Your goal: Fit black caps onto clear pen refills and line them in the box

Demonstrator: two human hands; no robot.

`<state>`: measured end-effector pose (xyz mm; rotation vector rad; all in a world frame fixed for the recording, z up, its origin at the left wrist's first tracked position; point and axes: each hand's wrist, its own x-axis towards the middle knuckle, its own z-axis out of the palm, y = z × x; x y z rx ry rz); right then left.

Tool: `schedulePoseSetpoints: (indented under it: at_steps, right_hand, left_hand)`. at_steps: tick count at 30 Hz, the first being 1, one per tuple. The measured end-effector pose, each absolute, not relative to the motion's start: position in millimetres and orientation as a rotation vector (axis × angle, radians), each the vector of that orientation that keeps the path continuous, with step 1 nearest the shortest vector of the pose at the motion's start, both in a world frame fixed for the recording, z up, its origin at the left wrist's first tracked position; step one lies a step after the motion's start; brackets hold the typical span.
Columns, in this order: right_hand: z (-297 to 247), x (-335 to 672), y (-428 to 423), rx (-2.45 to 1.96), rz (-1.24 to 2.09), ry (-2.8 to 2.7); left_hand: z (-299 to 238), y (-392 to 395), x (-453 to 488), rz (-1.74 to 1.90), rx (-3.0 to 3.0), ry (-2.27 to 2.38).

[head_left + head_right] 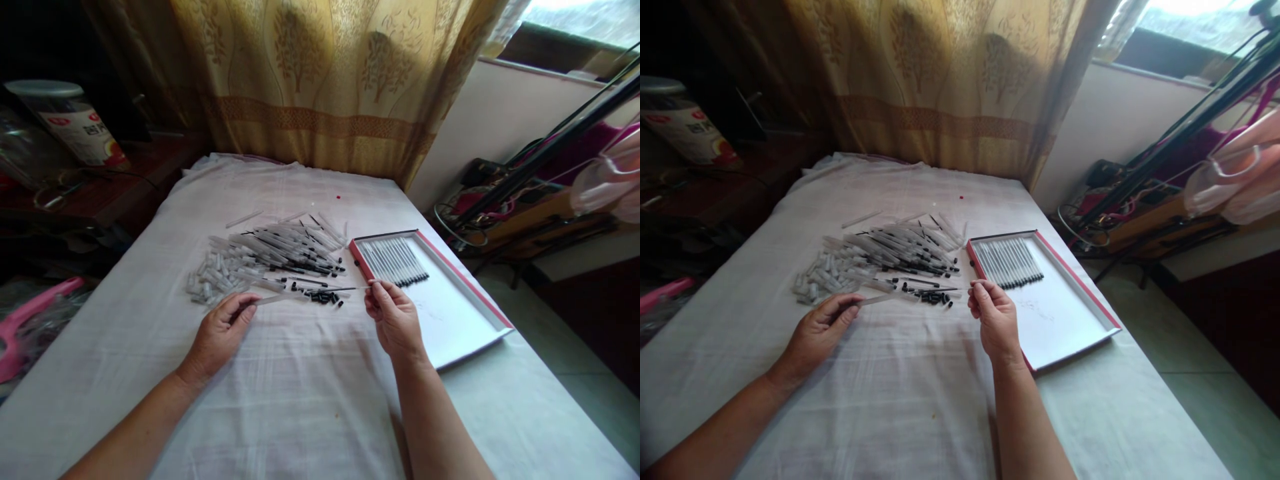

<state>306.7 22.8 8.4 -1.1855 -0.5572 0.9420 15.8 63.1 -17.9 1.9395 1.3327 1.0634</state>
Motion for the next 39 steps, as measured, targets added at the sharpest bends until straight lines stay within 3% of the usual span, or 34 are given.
schedulePoseSetpoints:
  at_steps: [21,28,39]
  right_hand:
    - [2.5,302.7,20.7,-1.226,0.953,-0.743]
    - [2.7,275.7,18.6,-1.355,0.921,-1.078]
    - [-9.9,220.9,0.9,-1.2,0.731,-1.504]
  left_hand:
    - [-15.5,59.7,17.3,1.077,2.127,1.234]
    - [-17.9,53.8,18.2,0.975,2.333,1.068]
    - [-14.1,45.4,26.8,0.86,2.529,1.019]
